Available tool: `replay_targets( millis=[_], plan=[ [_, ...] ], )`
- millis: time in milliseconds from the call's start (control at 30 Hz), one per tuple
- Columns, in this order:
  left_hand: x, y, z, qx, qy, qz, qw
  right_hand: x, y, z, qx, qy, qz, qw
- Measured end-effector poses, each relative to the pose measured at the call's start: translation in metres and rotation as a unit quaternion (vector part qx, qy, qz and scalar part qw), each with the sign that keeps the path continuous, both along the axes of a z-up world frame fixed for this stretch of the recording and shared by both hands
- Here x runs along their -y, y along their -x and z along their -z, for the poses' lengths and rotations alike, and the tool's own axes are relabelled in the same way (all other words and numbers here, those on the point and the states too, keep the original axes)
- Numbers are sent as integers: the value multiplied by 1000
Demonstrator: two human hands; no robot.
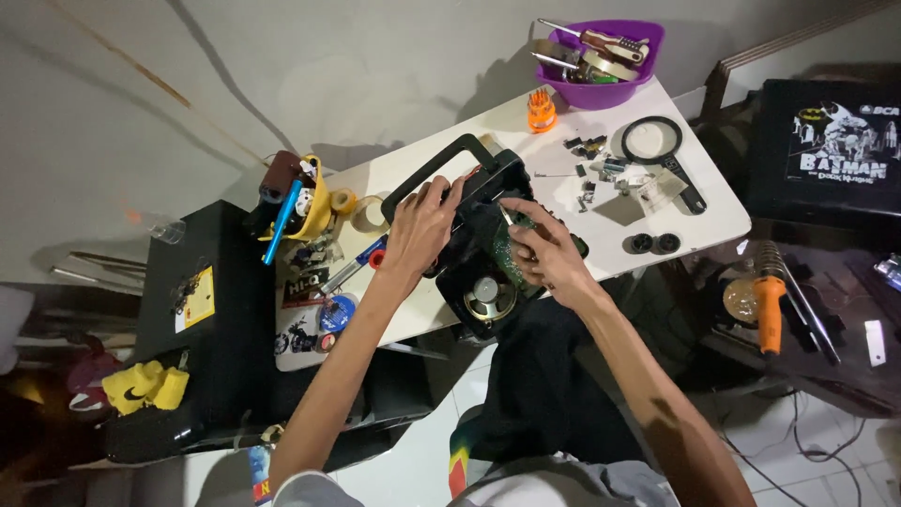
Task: The person is assembling an electronic device by fitting a circuit board into its plastic casing and adjusting internal components.
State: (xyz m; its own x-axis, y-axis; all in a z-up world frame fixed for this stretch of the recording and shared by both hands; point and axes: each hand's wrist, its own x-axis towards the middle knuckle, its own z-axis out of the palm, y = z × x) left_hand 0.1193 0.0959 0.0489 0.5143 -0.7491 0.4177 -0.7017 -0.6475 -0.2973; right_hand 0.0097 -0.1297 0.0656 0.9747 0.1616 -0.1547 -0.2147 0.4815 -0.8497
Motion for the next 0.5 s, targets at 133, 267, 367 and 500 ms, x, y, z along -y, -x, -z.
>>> replay_targets(
  millis=[133,267,367,500],
  plan=[
    [1,2,5,-24,40,4,999,-1,-10,27,9,-52,-26,998],
    [6,5,-8,-48,60,2,997,3,-10,34,58,-79,-28,995],
    [4,3,-8,-49,52,-2,997,16,-11,38,107,-124,-83,983],
    [2,5,3,-38,59,-24,997,22,-3,35,147,-166,-150,963]
  ],
)
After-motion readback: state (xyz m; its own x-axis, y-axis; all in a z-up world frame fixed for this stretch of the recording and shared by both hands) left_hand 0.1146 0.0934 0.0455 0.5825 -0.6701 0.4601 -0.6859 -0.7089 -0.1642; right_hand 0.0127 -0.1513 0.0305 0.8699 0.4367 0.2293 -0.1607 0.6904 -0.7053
